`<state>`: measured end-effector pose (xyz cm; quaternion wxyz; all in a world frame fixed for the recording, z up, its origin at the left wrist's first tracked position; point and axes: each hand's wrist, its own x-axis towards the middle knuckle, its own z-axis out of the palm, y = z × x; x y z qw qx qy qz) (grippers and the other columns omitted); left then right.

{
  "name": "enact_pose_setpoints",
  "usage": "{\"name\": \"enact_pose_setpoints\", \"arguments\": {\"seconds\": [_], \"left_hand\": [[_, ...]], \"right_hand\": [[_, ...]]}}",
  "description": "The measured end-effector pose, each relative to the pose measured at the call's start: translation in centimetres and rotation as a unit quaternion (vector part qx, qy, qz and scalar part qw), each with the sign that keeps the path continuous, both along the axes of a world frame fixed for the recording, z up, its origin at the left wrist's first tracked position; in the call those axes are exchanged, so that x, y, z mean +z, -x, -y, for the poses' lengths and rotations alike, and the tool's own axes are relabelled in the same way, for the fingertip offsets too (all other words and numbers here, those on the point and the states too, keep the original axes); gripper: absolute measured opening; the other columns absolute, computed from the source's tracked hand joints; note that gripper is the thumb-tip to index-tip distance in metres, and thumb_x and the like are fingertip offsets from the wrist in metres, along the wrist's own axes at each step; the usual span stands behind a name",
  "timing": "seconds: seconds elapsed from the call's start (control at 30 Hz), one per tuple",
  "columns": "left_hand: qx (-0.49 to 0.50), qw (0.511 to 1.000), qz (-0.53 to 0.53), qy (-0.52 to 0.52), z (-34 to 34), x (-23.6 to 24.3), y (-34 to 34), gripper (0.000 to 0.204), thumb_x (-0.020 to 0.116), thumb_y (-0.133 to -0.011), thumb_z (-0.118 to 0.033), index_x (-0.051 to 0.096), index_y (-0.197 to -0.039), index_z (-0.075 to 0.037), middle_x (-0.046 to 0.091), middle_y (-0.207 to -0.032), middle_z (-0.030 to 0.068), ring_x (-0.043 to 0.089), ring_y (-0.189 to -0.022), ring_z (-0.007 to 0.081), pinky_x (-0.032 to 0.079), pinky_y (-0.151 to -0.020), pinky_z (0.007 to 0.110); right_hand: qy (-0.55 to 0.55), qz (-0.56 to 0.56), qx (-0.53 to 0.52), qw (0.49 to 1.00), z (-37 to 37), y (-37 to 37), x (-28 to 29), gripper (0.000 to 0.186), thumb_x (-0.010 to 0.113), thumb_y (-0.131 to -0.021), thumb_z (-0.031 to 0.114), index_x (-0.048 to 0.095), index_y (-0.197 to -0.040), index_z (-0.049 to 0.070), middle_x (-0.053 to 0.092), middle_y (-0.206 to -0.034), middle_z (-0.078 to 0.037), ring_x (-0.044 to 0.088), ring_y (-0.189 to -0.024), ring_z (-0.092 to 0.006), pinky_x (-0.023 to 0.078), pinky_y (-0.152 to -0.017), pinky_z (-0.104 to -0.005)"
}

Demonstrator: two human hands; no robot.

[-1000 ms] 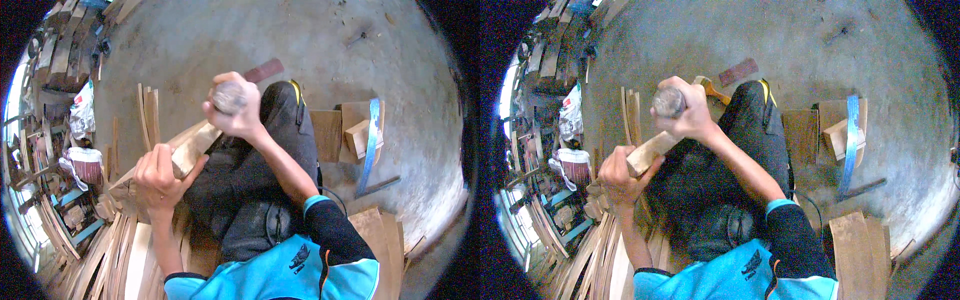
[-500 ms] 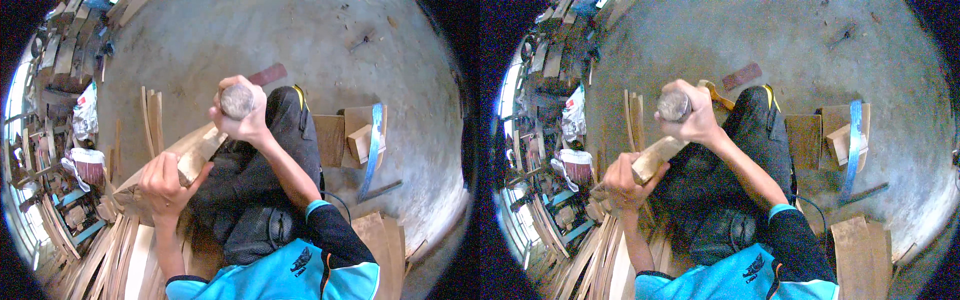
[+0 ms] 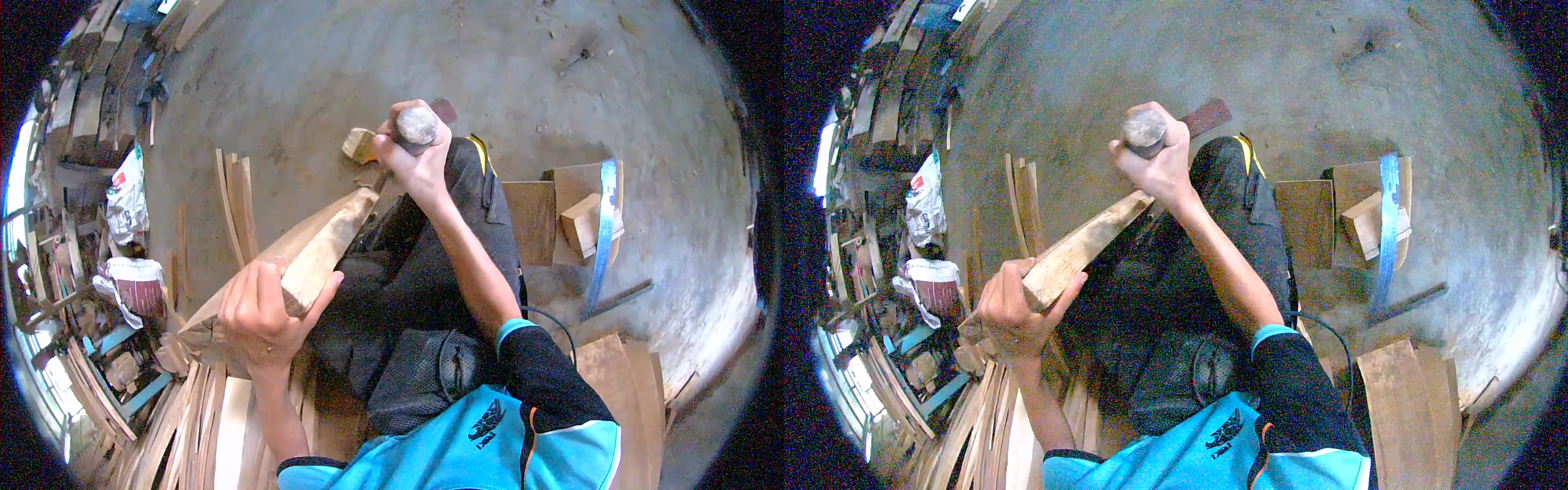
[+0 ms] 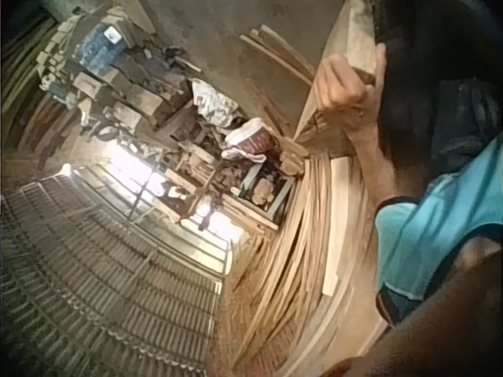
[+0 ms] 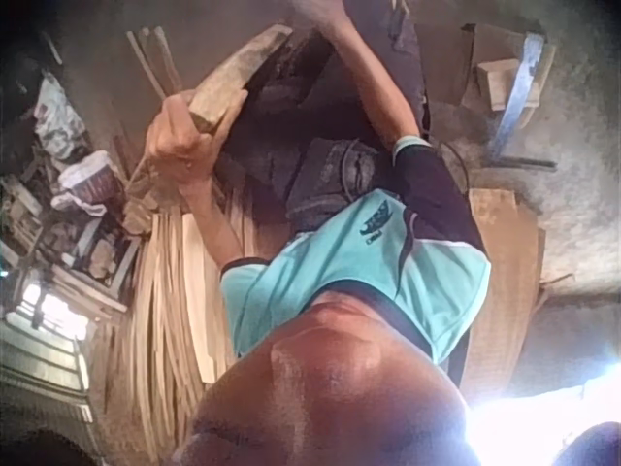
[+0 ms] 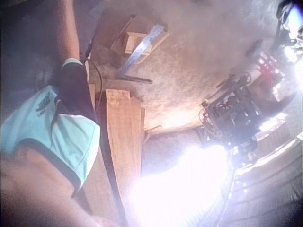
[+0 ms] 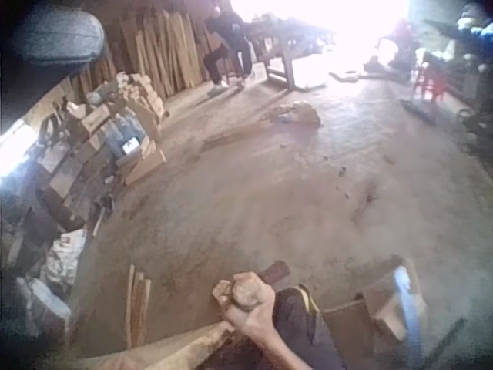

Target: Sanding a wood block, cleaning it with a brush, and carving the edge with a chisel and mallet.

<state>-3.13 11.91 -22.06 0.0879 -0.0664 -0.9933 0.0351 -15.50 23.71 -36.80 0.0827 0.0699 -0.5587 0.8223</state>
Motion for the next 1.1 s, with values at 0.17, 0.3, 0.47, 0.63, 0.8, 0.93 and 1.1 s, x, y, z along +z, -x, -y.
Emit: {"name": "enact_pose_setpoints", "arguments": {"seconds": [0.17,0.3,0.47,0.63,0.8,0.93,1.1], "left_hand": [[0.008,1.000,-0.005,0.005,0.1,-0.1,-0.1,0.043,0.072,-0.057,-0.036,0.048,-0.069,-0.003,0.050,-0.061,0.0098,0.051,-0.054,0.0273,0.042,-0.051,0.035],[0.000,1.000,-0.003,0.008,0.1,0.0,0.2,0.044,0.073,-0.056,-0.036,0.048,-0.070,-0.003,0.050,-0.061,0.0096,0.051,-0.054,0.0272,0.041,-0.050,0.035],[0.012,1.000,0.005,0.000,0.3,0.1,-0.1,0.044,0.073,-0.056,-0.036,0.048,-0.070,-0.003,0.049,-0.061,0.0090,0.050,-0.054,0.0269,0.040,-0.050,0.035],[0.000,1.000,0.009,0.015,0.1,-0.3,0.0,0.043,0.074,-0.055,-0.034,0.048,-0.070,-0.003,0.049,-0.061,0.0097,0.050,-0.055,0.0272,0.040,-0.050,0.035],[0.000,1.000,-0.001,0.000,0.0,0.2,-0.4,0.044,0.075,-0.054,-0.032,0.049,-0.071,-0.002,0.052,-0.064,0.0104,0.052,-0.055,0.0273,0.041,-0.051,0.035],[0.005,1.000,0.003,0.004,0.3,-0.2,-0.1,0.044,0.075,-0.053,-0.033,0.050,-0.073,-0.003,0.053,-0.064,0.0098,0.053,-0.056,0.0264,0.042,-0.051,0.034],[0.021,1.000,0.008,0.022,0.1,0.5,0.0,0.044,0.076,-0.053,-0.033,0.051,-0.075,-0.004,0.055,-0.065,0.0093,0.055,-0.057,0.0254,0.043,-0.052,0.034]], "right_hand": [[0.099,0.070,0.018,0.992,0.4,-0.1,-0.4,0.020,0.061,-0.060,0.002,0.051,-0.077,0.002,0.052,-0.060,0.002,0.048,-0.058,-0.0038,0.041,-0.055,-0.0195],[0.079,0.061,0.020,0.995,0.8,0.0,-1.1,0.023,0.064,-0.056,0.005,0.051,-0.075,0.002,0.050,-0.059,0.002,0.047,-0.057,-0.0041,0.039,-0.054,-0.0200],[0.039,-0.032,0.025,0.998,0.4,-0.8,0.4,0.022,0.064,-0.055,0.008,0.051,-0.072,0.003,0.048,-0.054,0.000,0.045,-0.050,-0.0048,0.039,-0.050,-0.0204],[-0.006,-0.001,0.039,0.999,1.4,-0.4,-2.4,0.021,0.064,-0.054,0.009,0.051,-0.070,0.002,0.048,-0.054,0.000,0.044,-0.049,-0.0046,0.037,-0.048,-0.0206],[0.015,0.029,0.003,0.999,0.4,0.0,-0.6,0.020,0.064,-0.055,0.009,0.047,-0.064,0.003,0.045,-0.055,0.001,0.042,-0.052,-0.0055,0.036,-0.049,-0.0217],[0.052,0.067,-0.004,0.996,-0.6,0.0,-0.2,0.018,0.063,-0.056,0.007,0.047,-0.065,0.003,0.047,-0.057,0.001,0.043,-0.053,-0.0051,0.037,-0.050,-0.0212],[0.074,0.026,-0.023,0.997,0.3,-0.8,1.9,0.020,0.065,-0.057,0.008,0.050,-0.069,0.003,0.048,-0.055,0.002,0.042,-0.052,-0.0033,0.038,-0.050,-0.0195]]}}
